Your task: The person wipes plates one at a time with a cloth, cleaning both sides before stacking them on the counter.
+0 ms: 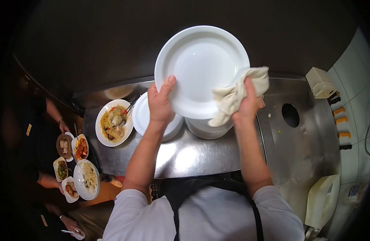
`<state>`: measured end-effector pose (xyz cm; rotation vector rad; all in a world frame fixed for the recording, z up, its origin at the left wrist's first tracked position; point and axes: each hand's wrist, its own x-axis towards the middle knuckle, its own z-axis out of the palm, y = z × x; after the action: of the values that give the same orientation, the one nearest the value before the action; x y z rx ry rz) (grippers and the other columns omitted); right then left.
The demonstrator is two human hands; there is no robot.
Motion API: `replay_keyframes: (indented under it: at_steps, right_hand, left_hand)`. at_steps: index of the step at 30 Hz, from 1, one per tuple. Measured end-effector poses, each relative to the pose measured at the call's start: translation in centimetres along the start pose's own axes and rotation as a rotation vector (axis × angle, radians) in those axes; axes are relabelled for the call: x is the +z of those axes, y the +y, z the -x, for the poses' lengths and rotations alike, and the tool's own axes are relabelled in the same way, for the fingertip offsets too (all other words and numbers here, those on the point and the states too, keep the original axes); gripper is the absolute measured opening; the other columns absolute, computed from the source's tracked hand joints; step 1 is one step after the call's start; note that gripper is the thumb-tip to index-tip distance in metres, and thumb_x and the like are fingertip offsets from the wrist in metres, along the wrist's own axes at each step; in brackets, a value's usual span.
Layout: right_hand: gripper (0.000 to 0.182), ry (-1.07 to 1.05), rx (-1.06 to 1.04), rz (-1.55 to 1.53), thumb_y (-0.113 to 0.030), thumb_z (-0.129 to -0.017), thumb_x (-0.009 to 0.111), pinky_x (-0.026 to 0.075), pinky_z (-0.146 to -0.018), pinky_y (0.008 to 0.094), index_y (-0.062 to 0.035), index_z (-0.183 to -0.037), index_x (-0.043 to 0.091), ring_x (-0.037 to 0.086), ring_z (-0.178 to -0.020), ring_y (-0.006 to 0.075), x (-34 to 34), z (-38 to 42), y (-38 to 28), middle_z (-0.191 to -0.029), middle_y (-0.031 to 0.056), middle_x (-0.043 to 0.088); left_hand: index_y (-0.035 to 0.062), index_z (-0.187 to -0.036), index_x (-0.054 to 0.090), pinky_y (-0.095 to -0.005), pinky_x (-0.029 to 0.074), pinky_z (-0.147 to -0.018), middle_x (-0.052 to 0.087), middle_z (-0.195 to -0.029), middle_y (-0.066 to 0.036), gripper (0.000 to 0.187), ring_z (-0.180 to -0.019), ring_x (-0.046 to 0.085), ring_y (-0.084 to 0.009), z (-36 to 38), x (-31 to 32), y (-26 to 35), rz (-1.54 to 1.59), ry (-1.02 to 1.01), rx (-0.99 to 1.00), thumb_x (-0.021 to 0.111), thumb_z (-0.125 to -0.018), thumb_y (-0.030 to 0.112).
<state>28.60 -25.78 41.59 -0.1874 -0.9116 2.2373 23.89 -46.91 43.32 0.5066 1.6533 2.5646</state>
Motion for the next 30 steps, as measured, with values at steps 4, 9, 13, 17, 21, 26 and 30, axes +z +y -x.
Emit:
replay_keyframes:
  at_steps: [4,9,13,17,21,26,30]
  right_hand:
    - [0.032,0.064,0.266,-0.145,-0.014,-0.094,0.064,0.052,-0.090,0.0315,0.0004,-0.122,0.060,0.064,-0.103,0.0181,0.9,6.6,7.7,-0.116,0.0090,0.065]
    - [0.035,-0.463,0.254,0.420,-0.013,-0.089,0.068,0.052,-0.089,0.0305,0.0013,-0.120,0.059,0.064,-0.099,0.0163,-1.9,11.5,5.7,-0.111,0.0077,0.066]
    - [0.033,-0.405,0.262,0.347,-0.007,-0.086,0.069,0.051,-0.088,0.0295,0.0006,-0.117,0.061,0.064,-0.097,0.0136,-3.4,9.8,2.4,-0.108,0.0057,0.066]
    - [0.045,-0.213,0.164,0.258,-0.004,-0.086,0.066,0.049,-0.094,0.0320,0.0011,-0.129,0.052,0.062,-0.105,0.0174,-4.8,6.1,1.9,-0.117,0.0089,0.062]
    - [0.048,-0.182,0.061,0.271,-0.007,-0.090,0.060,0.048,-0.100,0.0371,0.0030,-0.135,0.046,0.060,-0.113,0.0229,-4.5,3.4,1.8,-0.125,0.0135,0.058]
    - [0.046,-0.180,-0.008,0.243,-0.009,-0.093,0.058,0.049,-0.100,0.0373,0.0033,-0.136,0.045,0.060,-0.115,0.0231,-4.2,0.2,2.2,-0.127,0.0142,0.058]
    - [0.044,-0.170,-0.160,0.380,-0.010,-0.090,0.065,0.048,-0.098,0.0345,0.0035,-0.130,0.052,0.062,-0.110,0.0222,-3.6,-1.1,2.4,-0.120,0.0127,0.062]
  left_hand:
    - [-0.0078,-0.128,0.053,-0.0317,0.046,-0.094,0.063,-0.118,-0.014,0.043,-0.106,0.060,-0.0207,0.6,2.6,-4.2,-0.020,0.464,0.243,0.058,-0.099,0.024]
    - [-0.0094,-0.133,0.046,-0.0345,0.049,-0.091,0.060,-0.123,-0.018,0.044,-0.106,0.062,-0.0243,1.5,-3.8,-5.0,0.048,0.601,0.200,0.054,-0.101,0.020]
    - [-0.0117,-0.136,0.043,-0.0373,0.049,-0.097,0.057,-0.128,-0.023,0.046,-0.112,0.061,-0.0299,5.4,-9.1,-3.9,-0.008,0.761,0.184,0.051,-0.096,0.009]
    - [-0.0144,-0.135,0.042,-0.0379,0.050,-0.094,0.057,-0.127,-0.026,0.047,-0.110,0.062,-0.0307,9.8,-11.7,-4.4,-0.084,0.872,0.033,0.049,-0.093,0.006]
    - [-0.0144,-0.134,0.044,-0.0376,0.052,-0.089,0.059,-0.124,-0.025,0.045,-0.106,0.064,-0.0297,10.6,-12.8,-5.6,-0.102,0.951,-0.070,0.049,-0.094,0.007]
    - [-0.0126,-0.134,0.045,-0.0352,0.047,-0.096,0.059,-0.127,-0.022,0.044,-0.112,0.061,-0.0270,9.9,-14.2,-7.1,-0.274,0.914,-0.114,0.053,-0.094,0.006]
    - [-0.0108,-0.135,0.045,-0.0348,0.044,-0.101,0.058,-0.129,-0.021,0.046,-0.116,0.058,-0.0265,8.7,-14.5,-9.0,-0.330,0.859,-0.018,0.056,-0.093,0.004]
